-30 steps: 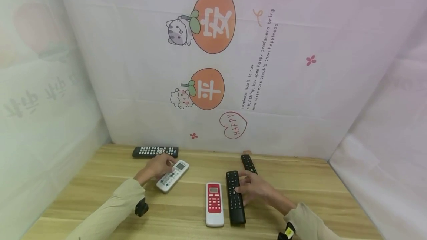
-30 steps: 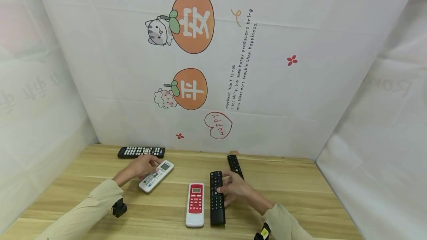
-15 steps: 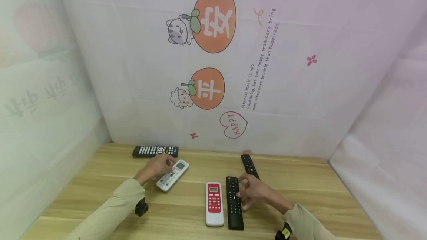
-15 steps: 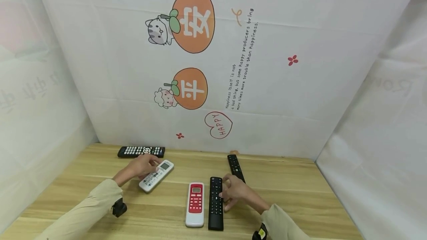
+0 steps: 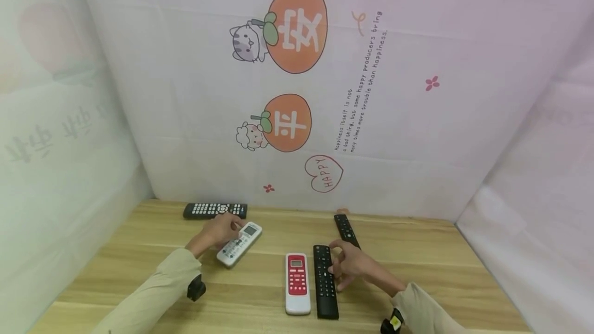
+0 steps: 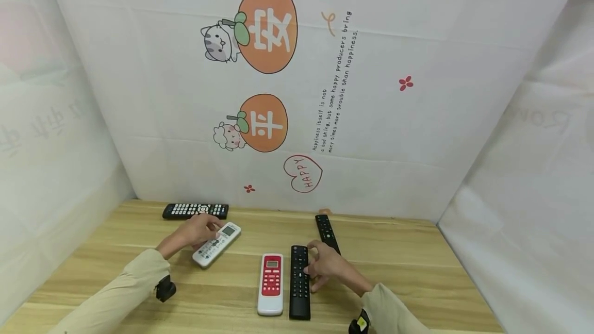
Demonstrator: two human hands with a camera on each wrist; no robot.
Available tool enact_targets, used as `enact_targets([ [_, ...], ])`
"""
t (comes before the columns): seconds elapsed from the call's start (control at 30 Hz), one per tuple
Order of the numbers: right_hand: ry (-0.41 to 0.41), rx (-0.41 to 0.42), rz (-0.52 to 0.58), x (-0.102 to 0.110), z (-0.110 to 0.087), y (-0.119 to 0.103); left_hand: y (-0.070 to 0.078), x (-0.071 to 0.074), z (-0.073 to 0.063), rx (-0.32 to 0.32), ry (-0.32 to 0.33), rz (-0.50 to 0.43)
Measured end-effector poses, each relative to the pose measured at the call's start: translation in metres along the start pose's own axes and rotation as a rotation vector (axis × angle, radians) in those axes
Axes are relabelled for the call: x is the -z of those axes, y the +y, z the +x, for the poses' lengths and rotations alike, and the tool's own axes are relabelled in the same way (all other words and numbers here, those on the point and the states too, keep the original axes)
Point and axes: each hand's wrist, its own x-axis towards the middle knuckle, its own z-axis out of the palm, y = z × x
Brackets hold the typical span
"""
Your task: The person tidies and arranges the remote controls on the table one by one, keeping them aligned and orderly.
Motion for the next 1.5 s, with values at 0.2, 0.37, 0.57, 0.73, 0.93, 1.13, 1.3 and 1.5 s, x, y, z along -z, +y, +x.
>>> enact_targets([
  [0.2,-0.017,-0.022,-0.002,-0.001,0.0,-0.002,0.0,-0.002,-0.007,0.03,-0.014,-0.029],
  [0.37,-0.012,-0.03,-0.051,-0.001,0.002,-0.001,-0.001,-0.004,-0.007,0.031,-0.013,-0.025],
  [0.57,0.032,-0.046,-0.091,0.004,0.007,-0.001,0.0,-0.002,-0.004,0.018,-0.011,-0.02],
  [0.73,0.079,0.016,-0.099,0.012,0.009,-0.005,0.002,-0.001,-0.003,0.011,-0.007,-0.012],
  [0.93,0.139,0.09,-0.12,0.023,0.012,-0.008,0.003,0.0,-0.002,0.0,0.002,-0.001],
  [1.13,0.2,0.159,-0.137,0.03,0.018,-0.004,0.005,0.0,-0.002,0.003,0.0,0.003],
  [1.3,0.279,0.191,-0.206,0.037,0.028,0.0,0.005,0.001,-0.003,0.003,0.003,0.009],
  [1.5,0.375,0.271,-0.304,0.047,0.038,0.007,0.003,0.0,-0.003,-0.006,0.004,0.0],
])
